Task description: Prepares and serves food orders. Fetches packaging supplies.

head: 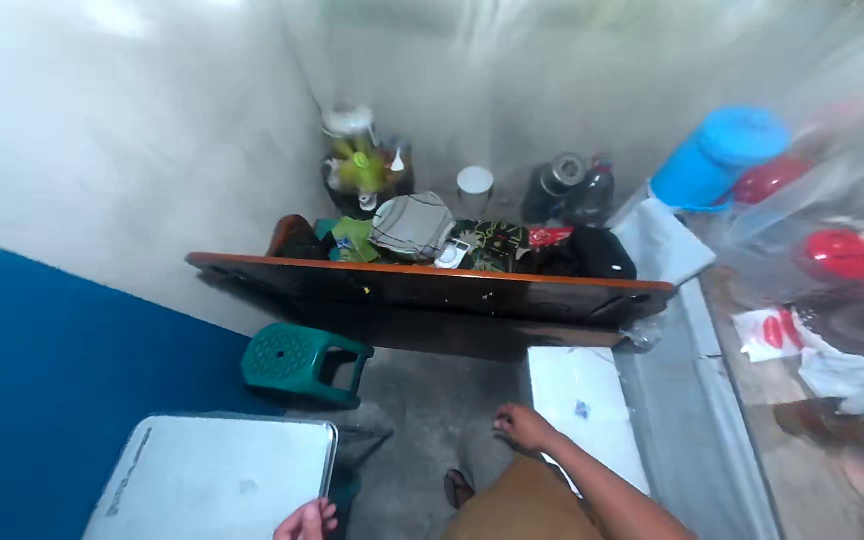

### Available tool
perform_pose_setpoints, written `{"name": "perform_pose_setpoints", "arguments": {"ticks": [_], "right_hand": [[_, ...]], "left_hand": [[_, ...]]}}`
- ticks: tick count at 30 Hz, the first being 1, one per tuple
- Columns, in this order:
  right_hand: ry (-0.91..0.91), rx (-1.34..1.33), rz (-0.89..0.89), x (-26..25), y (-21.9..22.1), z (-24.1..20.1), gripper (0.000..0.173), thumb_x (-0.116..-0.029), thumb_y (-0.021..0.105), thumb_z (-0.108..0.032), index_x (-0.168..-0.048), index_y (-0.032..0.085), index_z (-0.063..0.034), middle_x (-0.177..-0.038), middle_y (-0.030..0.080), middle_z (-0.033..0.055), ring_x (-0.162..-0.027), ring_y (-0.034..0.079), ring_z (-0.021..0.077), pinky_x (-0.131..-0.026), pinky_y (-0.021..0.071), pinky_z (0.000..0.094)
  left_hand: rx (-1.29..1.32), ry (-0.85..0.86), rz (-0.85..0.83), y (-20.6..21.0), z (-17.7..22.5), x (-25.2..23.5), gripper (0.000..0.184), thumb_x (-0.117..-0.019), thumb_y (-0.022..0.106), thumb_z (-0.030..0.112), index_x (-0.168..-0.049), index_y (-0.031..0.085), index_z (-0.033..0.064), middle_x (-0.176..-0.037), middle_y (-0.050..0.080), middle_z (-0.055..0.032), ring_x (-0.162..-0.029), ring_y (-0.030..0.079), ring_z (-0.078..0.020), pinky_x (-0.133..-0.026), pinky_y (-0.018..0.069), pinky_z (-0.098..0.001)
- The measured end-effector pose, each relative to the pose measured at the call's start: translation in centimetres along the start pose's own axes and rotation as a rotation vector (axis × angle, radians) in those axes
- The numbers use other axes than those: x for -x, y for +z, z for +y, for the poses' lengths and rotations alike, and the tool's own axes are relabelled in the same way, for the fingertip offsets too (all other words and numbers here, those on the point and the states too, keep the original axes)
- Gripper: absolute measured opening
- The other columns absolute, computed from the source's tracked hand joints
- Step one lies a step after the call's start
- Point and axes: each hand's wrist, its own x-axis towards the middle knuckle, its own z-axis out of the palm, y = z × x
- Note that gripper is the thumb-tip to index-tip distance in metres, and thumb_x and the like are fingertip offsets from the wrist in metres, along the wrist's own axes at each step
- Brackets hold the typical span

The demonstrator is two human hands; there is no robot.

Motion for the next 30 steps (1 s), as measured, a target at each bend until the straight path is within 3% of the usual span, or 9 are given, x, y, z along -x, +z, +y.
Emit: {"name": "perform_pose_setpoints", "arguments": {"ticks": [6, 9, 13, 15, 18, 21, 23, 26, 30], "right_hand": [[0.049, -0.197, 0.239, -2.0, -4.6, -0.9, 0.035, -0.1064, 0.052, -0.035, -0.127, 0.07, -0.0138, -0.128, 0.069, 0.0089, -0.118, 0.066, 0.021, -0.107, 0.0512, 0.0439], [-0.097, -0.126, 0.386, -5.8, -8.5, -2.5, 0.033, -0.1064, 0.052, -0.033, -0.121, 0.074, -0.0125, -0.119, 0.073, 0.008, -0.109, 0.07, 0.0201, -0.1, 0.0554, 0.0412], [-0.423, -0.033, 0.579, -9.7, -19.4, -9.5, 0.023, -0.103, 0.06, -0.023, -0.119, 0.076, -0.0159, -0.113, 0.075, 0.0054, -0.096, 0.074, 0.0194, -0.084, 0.0629, 0.0428], [-0.555, -0.027, 0.664, -12.4, -25.6, -11.7, 0.022, -0.1012, 0.062, -0.024, -0.115, 0.076, -0.0156, -0.104, 0.076, 0.0035, -0.092, 0.073, 0.0157, -0.083, 0.0622, 0.0382], [-0.413, -0.035, 0.537, -19.3, -33.5, -11.2, 0.03, -0.1055, 0.056, -0.033, -0.113, 0.075, -0.0111, -0.105, 0.075, 0.0055, -0.096, 0.072, 0.0159, -0.088, 0.0611, 0.0379], [-0.04, 0.118, 0.102, -28.4, -38.5, -7.2, 0.043, -0.1093, 0.043, -0.039, -0.128, 0.068, -0.0094, -0.13, 0.067, 0.0134, -0.122, 0.064, 0.0285, -0.107, 0.0498, 0.0508], [0.047, 0.316, -0.087, -33.4, -38.4, -3.3, 0.042, -0.1088, 0.044, -0.037, -0.13, 0.066, -0.0081, -0.137, 0.061, 0.0183, -0.129, 0.059, 0.0371, -0.108, 0.0463, 0.0597], [0.056, 0.51, -0.157, -38.9, -37.1, 1.4, 0.044, -0.1044, 0.055, -0.038, -0.134, 0.065, -0.0078, -0.148, 0.055, 0.0193, -0.143, 0.044, 0.0402, -0.119, 0.0242, 0.0678], [0.153, 0.597, -0.135, -43.9, -36.7, 6.0, 0.058, -0.0972, 0.065, -0.037, -0.147, 0.055, -0.0088, -0.164, 0.034, 0.0203, -0.155, 0.022, 0.0413, -0.121, 0.0042, 0.0738]], "left_hand": [[-0.016, 0.231, -0.47, 9.7, 1.0, -12.4, 0.02, -0.1002, 0.062, 0.014, -0.11, 0.07, -0.0014, -0.108, 0.072, -0.0074, -0.094, 0.07, -0.0109, -0.084, 0.0615, -0.0289], [-0.112, 0.365, -0.554, 15.3, 1.9, -18.6, 0.022, -0.0997, 0.064, 0.02, -0.108, 0.073, 0.0015, -0.112, 0.072, -0.0076, -0.099, 0.07, -0.0099, -0.089, 0.0602, -0.0275], [-0.227, 0.37, -0.556, 23.4, 2.9, -26.7, 0.024, -0.0999, 0.064, 0.024, -0.108, 0.074, 0.003, -0.114, 0.072, -0.0097, -0.108, 0.068, -0.0133, -0.096, 0.0575, -0.0308], [-0.311, 0.386, -0.602, 27.9, 3.7, -30.6, 0.027, -0.1006, 0.063, 0.029, -0.11, 0.075, 0.0058, -0.114, 0.072, -0.0103, -0.11, 0.068, -0.0177, -0.098, 0.056, -0.0371], [-0.488, 0.432, -0.703, 34.6, 3.7, -35.6, 0.028, -0.1006, 0.062, 0.037, -0.107, 0.076, 0.013, -0.106, 0.073, -0.0048, -0.105, 0.067, -0.0221, -0.097, 0.0503, -0.0487], [-0.673, 0.329, -0.751, 39.4, 1.5, -39.1, 0.039, -0.1027, 0.057, 0.045, -0.096, 0.077, 0.012, -0.093, 0.075, -0.0048, -0.09, 0.07, -0.0231, -0.085, 0.0551, -0.0507], [-0.813, 0.151, -0.71, 41.1, 0.7, -40.3, 0.052, -0.1035, 0.05, 0.054, -0.098, 0.076, 0.0095, -0.084, 0.073, -0.0117, -0.079, 0.072, -0.0312, -0.072, 0.0569, -0.0581], [-1.065, -0.011, -0.618, 43.3, 0.9, -41.2, 0.066, -0.0985, 0.041, 0.072, -0.104, 0.076, 0.0158, -0.08, 0.073, -0.0144, -0.075, 0.072, -0.0384, -0.064, 0.0532, -0.0622], [-1.112, -0.017, -0.59, 43.6, 0.5, -41.1, 0.061, -0.0977, 0.044, 0.07, -0.103, 0.076, 0.0186, -0.079, 0.074, -0.0097, -0.072, 0.072, -0.033, -0.06, 0.0544, -0.0574]]}}
